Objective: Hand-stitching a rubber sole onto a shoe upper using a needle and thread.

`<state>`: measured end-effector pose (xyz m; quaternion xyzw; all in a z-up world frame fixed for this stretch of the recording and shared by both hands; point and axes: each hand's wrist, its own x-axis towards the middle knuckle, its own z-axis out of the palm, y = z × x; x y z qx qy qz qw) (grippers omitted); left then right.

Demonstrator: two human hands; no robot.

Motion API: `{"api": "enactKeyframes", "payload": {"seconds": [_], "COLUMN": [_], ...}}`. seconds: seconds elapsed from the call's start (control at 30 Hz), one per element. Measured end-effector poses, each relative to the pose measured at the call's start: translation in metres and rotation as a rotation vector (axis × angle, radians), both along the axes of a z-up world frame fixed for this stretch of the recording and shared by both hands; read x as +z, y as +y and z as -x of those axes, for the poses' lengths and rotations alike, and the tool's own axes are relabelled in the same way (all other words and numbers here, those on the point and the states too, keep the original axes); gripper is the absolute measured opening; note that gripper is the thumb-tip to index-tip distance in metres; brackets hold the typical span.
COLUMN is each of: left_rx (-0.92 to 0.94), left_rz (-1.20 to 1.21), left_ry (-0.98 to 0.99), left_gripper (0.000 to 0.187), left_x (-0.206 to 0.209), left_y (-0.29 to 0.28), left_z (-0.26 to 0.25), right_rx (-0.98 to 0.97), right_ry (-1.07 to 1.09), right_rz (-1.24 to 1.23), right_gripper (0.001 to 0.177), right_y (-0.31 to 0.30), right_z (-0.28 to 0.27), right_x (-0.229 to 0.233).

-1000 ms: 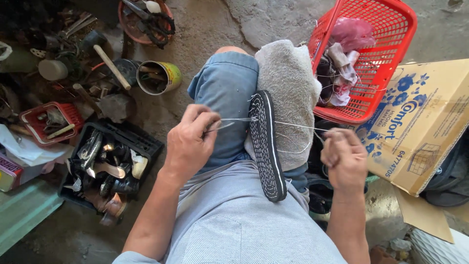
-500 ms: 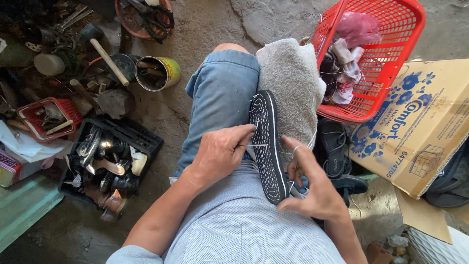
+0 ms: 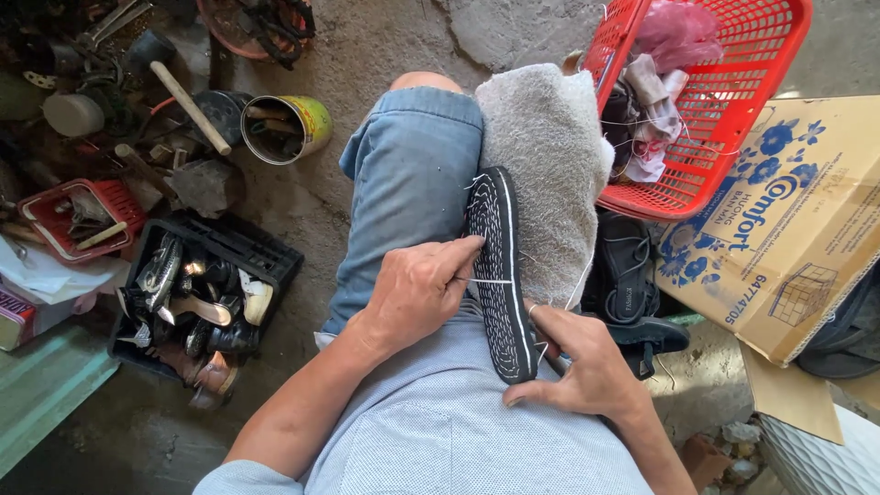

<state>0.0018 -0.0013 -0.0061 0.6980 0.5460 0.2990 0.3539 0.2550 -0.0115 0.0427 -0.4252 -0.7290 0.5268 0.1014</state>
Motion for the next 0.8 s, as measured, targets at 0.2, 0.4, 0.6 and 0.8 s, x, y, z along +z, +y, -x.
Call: {"api": "enactKeyframes", "payload": {"seconds": [0.2,0.4,0.6,0.8], "left_rx": [0.064,0.131,0.064,0.144], "left_rz": [0.013,0.016,-0.02,-0.122], "left_ry": [-0.01,-0.233,-0.171,0.0], "left_gripper": [0.019,0.022,0.028,0.034], "left_x": [0.002,0.029,0.036,0.024], "left_y": [0.007,0.024,0.034,0.025], "left_z": [-0.008,-0.035,-0.033,0.005], "right_rx": [-0.074,-0.696,-0.631,-0.985], "right_ry": [0.089,0.467,0.125,0.515], "right_rz": [0.058,0.065,-0.326,-0.103], "right_gripper": [0.091,0.054,0.041,0.056], "right_y": [0.005,-0.043,-0.017,0.005], "right_z": [-0.002,-0.051,-0.049,-0.025], "right_x": [0.007,-0.052,-0.102,-0.095]}}
